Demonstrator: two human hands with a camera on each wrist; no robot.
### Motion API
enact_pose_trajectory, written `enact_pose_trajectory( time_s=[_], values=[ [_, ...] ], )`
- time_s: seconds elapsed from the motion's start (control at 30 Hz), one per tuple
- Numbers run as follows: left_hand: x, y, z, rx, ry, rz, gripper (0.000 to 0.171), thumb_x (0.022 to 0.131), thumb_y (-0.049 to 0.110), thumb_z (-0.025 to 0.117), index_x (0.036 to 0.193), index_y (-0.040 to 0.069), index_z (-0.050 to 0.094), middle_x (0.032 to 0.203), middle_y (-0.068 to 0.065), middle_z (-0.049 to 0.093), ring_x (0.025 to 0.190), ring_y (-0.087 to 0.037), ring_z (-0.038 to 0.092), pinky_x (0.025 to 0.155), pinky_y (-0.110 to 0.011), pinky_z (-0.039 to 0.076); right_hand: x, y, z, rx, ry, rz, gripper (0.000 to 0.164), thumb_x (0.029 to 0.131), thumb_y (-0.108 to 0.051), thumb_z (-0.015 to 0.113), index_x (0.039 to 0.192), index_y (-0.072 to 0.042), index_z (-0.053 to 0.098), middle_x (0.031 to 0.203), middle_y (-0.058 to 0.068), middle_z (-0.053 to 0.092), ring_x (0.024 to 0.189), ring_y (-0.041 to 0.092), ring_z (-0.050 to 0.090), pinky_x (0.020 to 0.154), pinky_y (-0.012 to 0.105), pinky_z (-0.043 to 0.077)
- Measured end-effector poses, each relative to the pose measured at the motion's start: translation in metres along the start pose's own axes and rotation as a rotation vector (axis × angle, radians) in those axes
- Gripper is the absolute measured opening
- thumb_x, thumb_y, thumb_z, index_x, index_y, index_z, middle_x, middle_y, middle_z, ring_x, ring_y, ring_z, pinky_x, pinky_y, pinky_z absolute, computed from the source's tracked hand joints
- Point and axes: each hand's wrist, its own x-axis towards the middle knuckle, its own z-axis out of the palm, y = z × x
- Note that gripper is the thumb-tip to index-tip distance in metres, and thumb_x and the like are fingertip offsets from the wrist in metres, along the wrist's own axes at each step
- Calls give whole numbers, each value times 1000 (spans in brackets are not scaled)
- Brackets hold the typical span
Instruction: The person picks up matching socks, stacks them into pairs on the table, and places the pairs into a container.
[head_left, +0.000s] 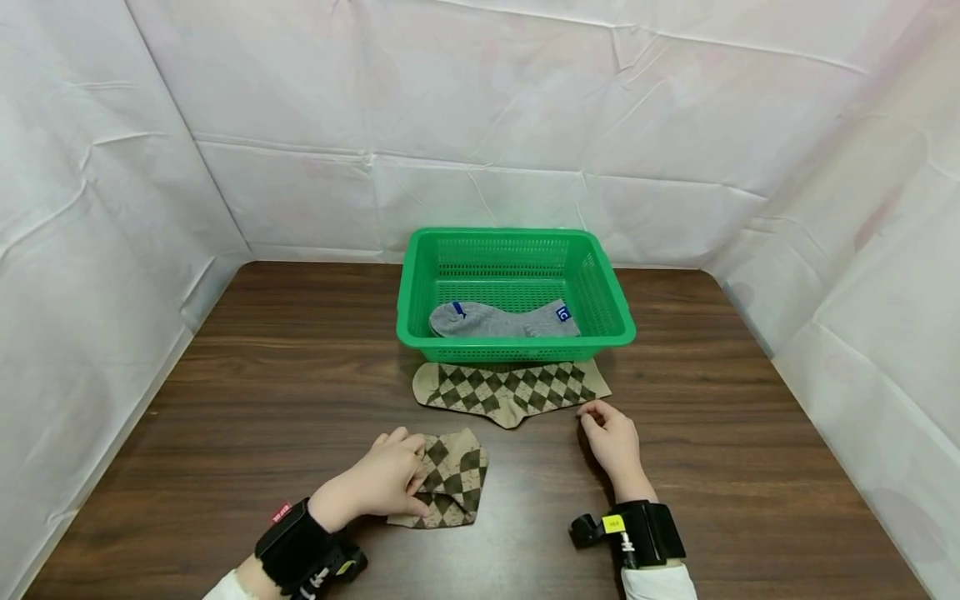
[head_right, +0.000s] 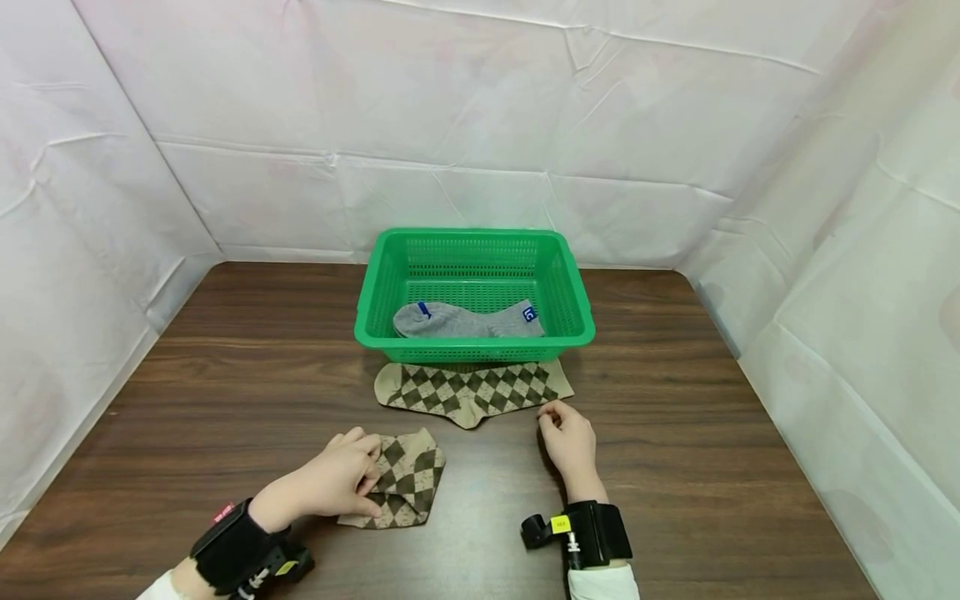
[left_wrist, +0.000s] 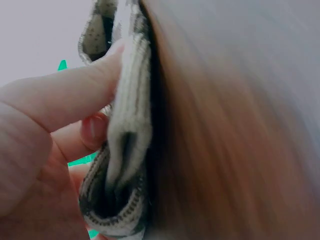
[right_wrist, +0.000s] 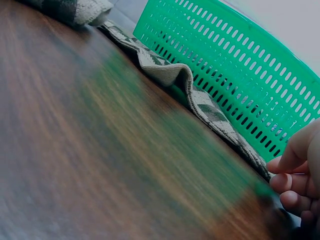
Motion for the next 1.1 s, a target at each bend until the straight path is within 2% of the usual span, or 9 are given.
enact_pose_trajectory(
  time_s=[0.23,0.6,0.9,1.1],
  values=[
    [11,12,5,-8,6,18,53,66,42,82,52,23,35,74,11,29,75,-12,25,69,-30,18,0,0,0,0,3,3,17,90,-10,53,93,-7,69,73,5,63,64,14,51,62,30,40],
    [27,20,16,-87,28,-40,54,69,38,82,51,22,33,71,12,31,73,-12,25,70,-31,18,0,0,1,-7,6,-5,16,90,-10,53,92,-7,69,74,5,64,65,15,53,63,31,41],
    [34,25,25,-115,65,-86,54,70,40,81,50,22,34,71,11,33,72,-13,26,70,-33,17,-2,-2,1,6,-10,9,16,90,-9,53,93,-7,69,75,5,64,64,14,51,62,30,39],
    [43,31,30,-116,90,-91,53,70,41,81,52,22,35,73,10,31,73,-13,26,70,-31,17,-2,-3,1,23,-17,4,16,91,-9,53,94,-7,69,76,6,64,65,15,51,62,30,39]
  ],
)
